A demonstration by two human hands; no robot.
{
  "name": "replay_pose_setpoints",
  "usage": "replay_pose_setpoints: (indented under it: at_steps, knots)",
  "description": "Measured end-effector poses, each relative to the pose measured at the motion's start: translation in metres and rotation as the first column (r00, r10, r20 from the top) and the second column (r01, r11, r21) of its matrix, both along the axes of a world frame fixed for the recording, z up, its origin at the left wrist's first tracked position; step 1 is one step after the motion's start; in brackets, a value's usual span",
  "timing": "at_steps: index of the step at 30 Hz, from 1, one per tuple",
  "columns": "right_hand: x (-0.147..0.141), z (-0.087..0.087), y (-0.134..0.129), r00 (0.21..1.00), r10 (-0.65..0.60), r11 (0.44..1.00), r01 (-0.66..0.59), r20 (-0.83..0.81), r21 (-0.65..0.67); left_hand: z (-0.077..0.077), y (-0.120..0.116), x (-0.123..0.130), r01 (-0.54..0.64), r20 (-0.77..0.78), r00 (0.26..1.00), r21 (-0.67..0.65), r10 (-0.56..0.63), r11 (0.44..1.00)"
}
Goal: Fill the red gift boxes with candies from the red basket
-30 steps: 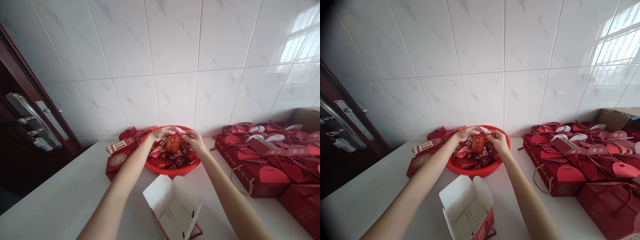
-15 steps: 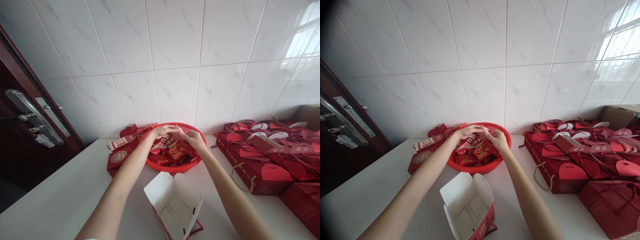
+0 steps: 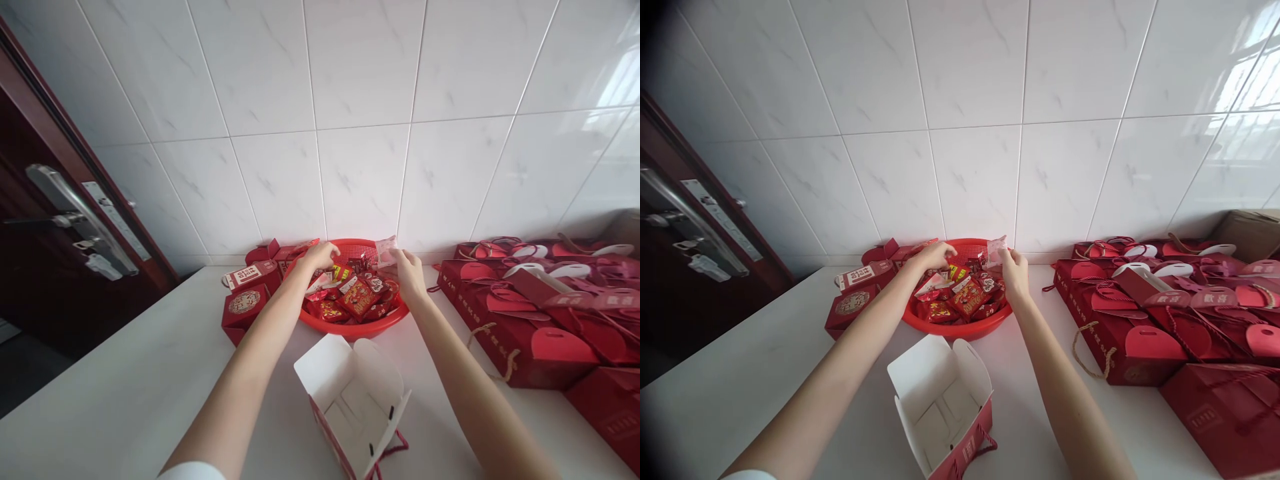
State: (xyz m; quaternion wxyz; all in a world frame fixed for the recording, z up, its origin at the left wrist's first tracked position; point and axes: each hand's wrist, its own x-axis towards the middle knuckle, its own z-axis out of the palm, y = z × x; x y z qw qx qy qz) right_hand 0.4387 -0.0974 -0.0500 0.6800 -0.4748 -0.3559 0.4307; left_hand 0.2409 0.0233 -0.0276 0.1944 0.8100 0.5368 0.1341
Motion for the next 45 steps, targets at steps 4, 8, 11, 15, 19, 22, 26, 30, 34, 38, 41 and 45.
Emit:
replay_pose_setpoints:
  at_steps: [4, 8, 11, 15, 19, 22, 26, 30, 34, 38, 41, 45]
  knots:
    - [0.002, -0.002, 0.001, 0.999, -0.044, 0.999, 0.043, 0.011, 0.032, -0.002, -0.025, 0.036, 0.439, 0.061, 0.897, -0.02, -0.437, 0.898]
    - [0.003, -0.004, 0.001, 0.991, -0.127, 0.99, 0.129, -0.029, 0.048, -0.007, -0.038, 0.056, 0.508, -0.082, 0.841, -0.222, -0.535, 0.832]
    - [0.003, -0.002, 0.001, 0.984, -0.167, 0.984, 0.17, -0.056, 0.052, -0.004, -0.034, 0.051, 0.35, -0.243, 0.884, -0.224, -0.4, 0.91]
    - [0.001, 0.001, 0.0, 0.989, -0.135, 0.988, 0.139, -0.052, 0.065, 0.004, -0.025, 0.037, 0.167, -0.36, 0.914, -0.084, -0.186, 0.982]
    - [0.0, 0.001, -0.001, 0.989, -0.143, 0.987, 0.146, -0.043, 0.07, 0.006, -0.023, 0.028, 0.122, -0.265, 0.959, 0.075, -0.098, 0.99]
    - [0.0, 0.0, -0.001, 0.992, -0.124, 0.989, 0.127, -0.035, 0.071, 0.008, -0.024, 0.022, 0.064, -0.229, 0.973, 0.185, -0.02, 0.981]
    - [0.0, 0.001, -0.002, 0.991, -0.128, 0.99, 0.13, -0.029, 0.057, 0.011, -0.025, 0.016, -0.093, -0.185, 0.97, 0.307, 0.156, 0.947]
    - [0.0, 0.002, -0.003, 0.993, -0.115, 0.991, 0.118, -0.04, 0.07, 0.009, -0.021, 0.012, -0.115, -0.088, 0.985, 0.321, 0.15, 0.94]
    - [-0.001, 0.003, -0.004, 0.994, -0.089, 0.994, 0.093, -0.061, 0.059, 0.003, -0.016, 0.012, -0.073, -0.04, 0.995, 0.285, 0.088, 0.956]
    - [0.0, 0.003, -0.003, 0.997, -0.06, 0.995, 0.063, -0.049, 0.073, 0.0, -0.014, 0.013, -0.034, -0.014, 0.999, 0.247, 0.039, 0.968]
    - [0.0, 0.003, -0.002, 0.996, -0.071, 0.994, 0.075, -0.057, 0.075, 0.0, -0.015, 0.014, -0.017, 0.048, 0.999, 0.219, 0.006, 0.976]
    - [-0.001, 0.003, -0.001, 0.994, -0.078, 0.994, 0.084, -0.075, 0.069, -0.001, -0.014, 0.013, 0.008, 0.085, 0.996, 0.207, -0.026, 0.978]
